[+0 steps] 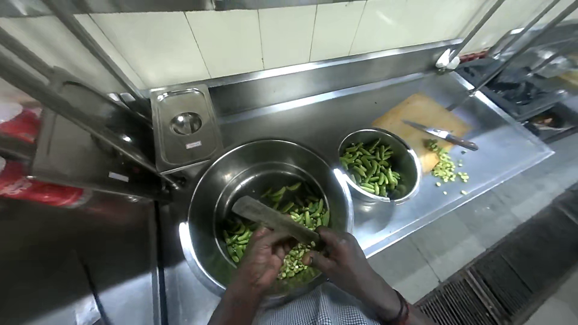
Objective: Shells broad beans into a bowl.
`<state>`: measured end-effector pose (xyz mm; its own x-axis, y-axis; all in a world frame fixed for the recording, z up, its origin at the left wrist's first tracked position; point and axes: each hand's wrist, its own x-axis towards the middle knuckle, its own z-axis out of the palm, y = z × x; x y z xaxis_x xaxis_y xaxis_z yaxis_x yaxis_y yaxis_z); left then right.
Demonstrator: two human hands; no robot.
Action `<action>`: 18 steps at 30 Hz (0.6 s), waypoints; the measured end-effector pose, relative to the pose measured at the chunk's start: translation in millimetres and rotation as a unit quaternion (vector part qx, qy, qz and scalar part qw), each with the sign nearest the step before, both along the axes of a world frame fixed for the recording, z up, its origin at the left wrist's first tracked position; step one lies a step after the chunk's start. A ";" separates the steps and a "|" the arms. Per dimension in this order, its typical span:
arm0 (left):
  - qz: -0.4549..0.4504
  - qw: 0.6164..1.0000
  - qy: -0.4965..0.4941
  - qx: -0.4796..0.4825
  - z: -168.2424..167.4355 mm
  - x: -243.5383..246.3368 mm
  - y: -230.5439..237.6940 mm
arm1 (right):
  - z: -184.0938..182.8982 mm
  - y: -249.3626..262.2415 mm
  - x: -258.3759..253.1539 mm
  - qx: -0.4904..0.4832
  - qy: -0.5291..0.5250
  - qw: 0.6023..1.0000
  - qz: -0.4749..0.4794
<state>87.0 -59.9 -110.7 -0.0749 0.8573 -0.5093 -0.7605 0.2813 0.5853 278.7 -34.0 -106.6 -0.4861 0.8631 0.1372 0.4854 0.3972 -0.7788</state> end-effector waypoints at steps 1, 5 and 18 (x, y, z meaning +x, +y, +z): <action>0.018 1.000 0.001 -0.001 0.5 -5.0 5.2 | -0.5 1.3 1.7 0.012 -0.002 1.000 -0.008; 0.043 0.997 0.064 -0.007 9.2 -23.2 32.8 | -1.3 6.8 9.7 0.030 0.005 0.997 -0.065; -0.410 0.663 0.625 -0.037 9.7 12.1 124.2 | -2.7 6.4 40.3 0.009 0.069 0.980 -0.185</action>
<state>99.1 64.3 -101.0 -0.0020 0.8466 -0.5322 0.7322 0.3637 0.5758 319.0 -27.6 -109.3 -0.1165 0.9735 0.1966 0.4900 0.2286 -0.8412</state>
